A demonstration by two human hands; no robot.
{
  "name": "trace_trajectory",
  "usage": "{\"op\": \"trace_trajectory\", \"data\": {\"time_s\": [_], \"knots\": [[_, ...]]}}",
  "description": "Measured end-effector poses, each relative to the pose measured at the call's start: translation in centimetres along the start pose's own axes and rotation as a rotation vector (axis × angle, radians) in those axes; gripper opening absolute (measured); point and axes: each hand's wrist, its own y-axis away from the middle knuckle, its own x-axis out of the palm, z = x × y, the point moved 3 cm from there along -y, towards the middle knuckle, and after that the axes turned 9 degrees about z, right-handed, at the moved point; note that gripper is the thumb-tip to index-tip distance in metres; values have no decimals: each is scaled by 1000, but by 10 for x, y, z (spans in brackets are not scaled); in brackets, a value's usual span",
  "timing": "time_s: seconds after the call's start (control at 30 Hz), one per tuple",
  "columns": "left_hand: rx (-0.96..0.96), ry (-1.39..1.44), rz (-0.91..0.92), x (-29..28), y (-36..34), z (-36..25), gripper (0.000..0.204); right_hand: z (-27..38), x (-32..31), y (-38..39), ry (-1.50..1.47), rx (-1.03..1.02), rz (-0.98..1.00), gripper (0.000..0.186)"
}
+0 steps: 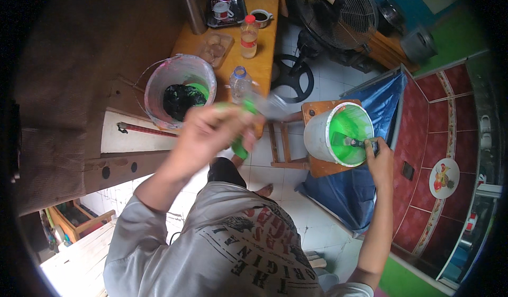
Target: The person adds water from a bottle into a bucket containing green paint and mixes it with a putty knife.
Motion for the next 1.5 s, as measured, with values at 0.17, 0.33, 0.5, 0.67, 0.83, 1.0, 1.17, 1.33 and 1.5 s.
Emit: {"op": "trace_trajectory", "data": {"time_s": [0.17,0.33,0.5,0.67,0.83,1.0,1.17,1.33,1.5], "knots": [[24,-98,-428,-75,18,-24,26,-15,7,-3,-23,-33,-62,32],[84,-79,-538,-156,15,9,31,-14,11,-6,-32,0,-34,32],[74,74,-592,-219,8,73,29,-6,13,-3,-29,42,-17,33],[-44,196,-664,-236,-1,129,31,5,15,5,-27,85,21,34],[-128,103,-793,-263,-4,171,33,-23,30,3,-26,55,-25,37],[-297,395,-838,-299,18,218,51,-10,32,-7,136,72,-56,37],[-229,458,-819,-336,23,239,50,10,36,-20,137,31,-46,36],[-255,335,-933,-282,16,203,51,10,47,-11,77,-32,50,38],[-133,79,-886,-230,32,157,51,-17,48,-8,83,-13,-5,37]]}}
